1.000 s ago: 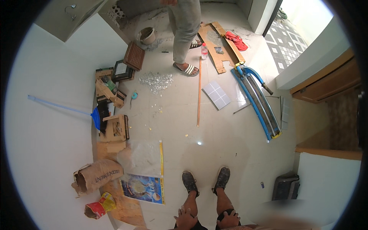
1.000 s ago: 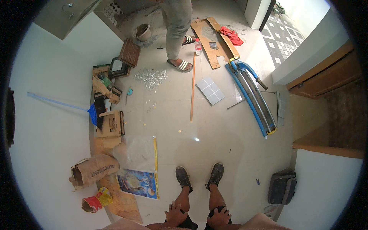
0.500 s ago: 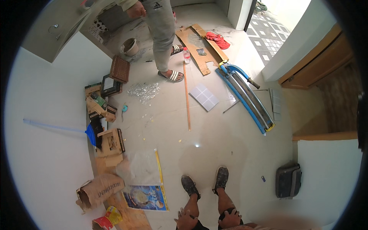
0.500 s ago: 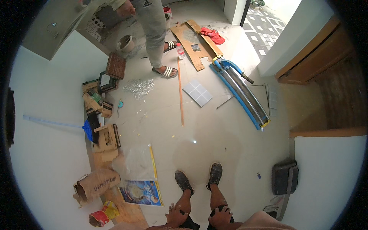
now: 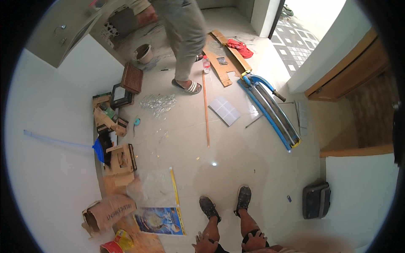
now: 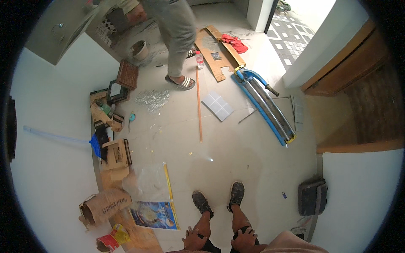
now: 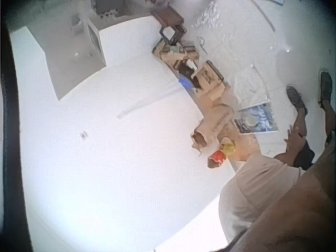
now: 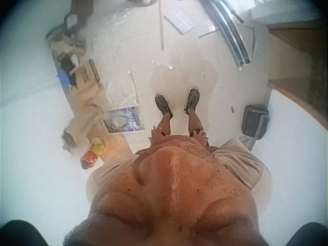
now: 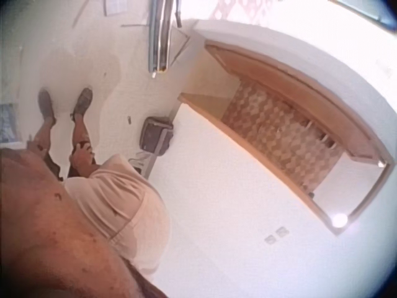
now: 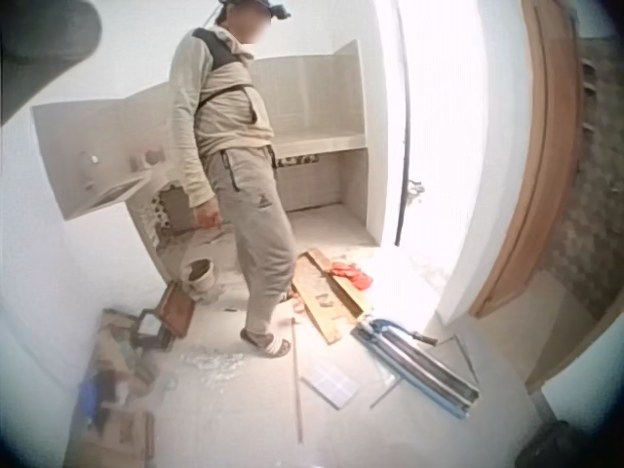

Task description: The person uses a manual tile cutter to score and break a sheet of mosaic tiles, then sets the cut tile aside and picks up another tile to continue.

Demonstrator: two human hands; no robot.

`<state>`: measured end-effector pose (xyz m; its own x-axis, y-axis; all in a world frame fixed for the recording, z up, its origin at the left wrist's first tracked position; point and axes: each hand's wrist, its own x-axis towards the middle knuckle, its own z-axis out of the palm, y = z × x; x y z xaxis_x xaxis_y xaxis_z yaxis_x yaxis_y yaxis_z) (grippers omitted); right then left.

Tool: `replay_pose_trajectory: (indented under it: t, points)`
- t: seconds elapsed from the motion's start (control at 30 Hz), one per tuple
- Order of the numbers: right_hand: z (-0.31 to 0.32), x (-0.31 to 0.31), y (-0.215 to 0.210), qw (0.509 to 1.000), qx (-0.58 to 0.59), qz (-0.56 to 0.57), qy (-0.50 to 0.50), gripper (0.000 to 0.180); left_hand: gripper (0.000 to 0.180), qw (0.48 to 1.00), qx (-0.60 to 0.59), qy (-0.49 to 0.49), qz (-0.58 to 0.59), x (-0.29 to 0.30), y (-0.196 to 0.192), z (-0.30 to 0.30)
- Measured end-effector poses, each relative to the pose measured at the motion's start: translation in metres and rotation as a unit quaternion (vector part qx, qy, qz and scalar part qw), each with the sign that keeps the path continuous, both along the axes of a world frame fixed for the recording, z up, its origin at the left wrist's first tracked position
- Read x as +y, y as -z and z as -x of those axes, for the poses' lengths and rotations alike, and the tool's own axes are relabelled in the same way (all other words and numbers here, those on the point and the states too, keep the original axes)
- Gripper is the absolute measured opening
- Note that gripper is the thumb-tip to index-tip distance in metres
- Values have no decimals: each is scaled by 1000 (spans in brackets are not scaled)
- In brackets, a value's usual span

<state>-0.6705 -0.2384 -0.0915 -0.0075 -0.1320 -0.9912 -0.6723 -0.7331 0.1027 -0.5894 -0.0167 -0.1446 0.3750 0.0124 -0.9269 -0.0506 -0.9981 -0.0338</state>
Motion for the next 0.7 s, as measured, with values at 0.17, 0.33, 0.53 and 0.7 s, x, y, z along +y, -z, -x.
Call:
replay_pose_trajectory:
  t: [0.17, 0.33, 0.53, 0.7]
  points:
    - [-8, 3, -9, 1000, -4, 17, 10, 72, 87, 1000, -8, -10, 29, 13, 2, 5]
    - [-1, 7, -5, 1000, -8, 14, 25, 74, 88, 999, 20, -7, 26, 15, 2, 5]
    - [56, 21, 32, 986, -137, 95, 5, 67, 89, 999, 36, -8, 32, 16, -1, 6]
    - [50, 20, 37, 990, -109, 88, -7, 68, 89, 999, 42, -12, 26, 15, -3, 3]
